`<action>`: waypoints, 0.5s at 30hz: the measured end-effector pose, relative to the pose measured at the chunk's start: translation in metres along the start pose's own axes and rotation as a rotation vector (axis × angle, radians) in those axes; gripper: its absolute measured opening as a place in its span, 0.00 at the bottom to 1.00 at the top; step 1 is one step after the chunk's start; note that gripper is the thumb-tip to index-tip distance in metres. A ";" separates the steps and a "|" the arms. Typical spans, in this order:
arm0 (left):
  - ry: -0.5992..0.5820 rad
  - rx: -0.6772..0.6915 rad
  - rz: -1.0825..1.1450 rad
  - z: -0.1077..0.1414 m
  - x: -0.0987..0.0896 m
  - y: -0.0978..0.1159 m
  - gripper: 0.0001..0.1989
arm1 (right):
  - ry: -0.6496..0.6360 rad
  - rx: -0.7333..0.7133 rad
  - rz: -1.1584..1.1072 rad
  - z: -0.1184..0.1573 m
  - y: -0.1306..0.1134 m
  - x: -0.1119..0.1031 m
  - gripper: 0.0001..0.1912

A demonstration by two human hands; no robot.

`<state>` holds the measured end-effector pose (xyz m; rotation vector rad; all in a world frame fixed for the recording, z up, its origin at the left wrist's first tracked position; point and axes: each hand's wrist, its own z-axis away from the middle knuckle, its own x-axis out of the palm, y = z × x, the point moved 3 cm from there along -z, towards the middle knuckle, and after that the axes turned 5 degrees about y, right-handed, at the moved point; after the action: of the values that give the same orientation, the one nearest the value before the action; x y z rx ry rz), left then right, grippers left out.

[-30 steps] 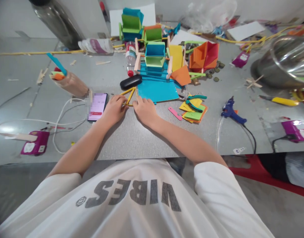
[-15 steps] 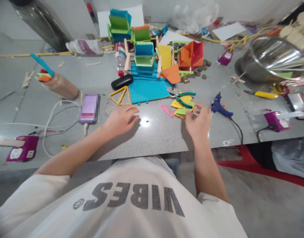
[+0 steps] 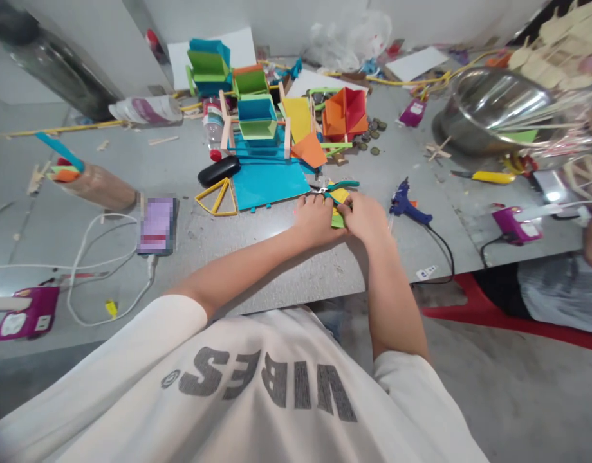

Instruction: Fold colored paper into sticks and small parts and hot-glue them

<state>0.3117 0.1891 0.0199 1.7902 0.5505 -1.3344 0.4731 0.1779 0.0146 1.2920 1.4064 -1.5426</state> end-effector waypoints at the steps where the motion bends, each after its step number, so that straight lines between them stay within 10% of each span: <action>1: 0.009 0.002 -0.003 0.000 0.001 0.001 0.43 | 0.002 0.019 0.029 0.002 0.000 0.000 0.11; 15: -0.164 0.002 0.031 -0.017 0.002 0.012 0.42 | 0.439 0.257 -0.204 0.005 0.028 -0.018 0.14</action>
<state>0.3306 0.1957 0.0241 1.6655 0.4302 -1.4454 0.5035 0.1647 0.0230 1.7711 1.6919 -1.6837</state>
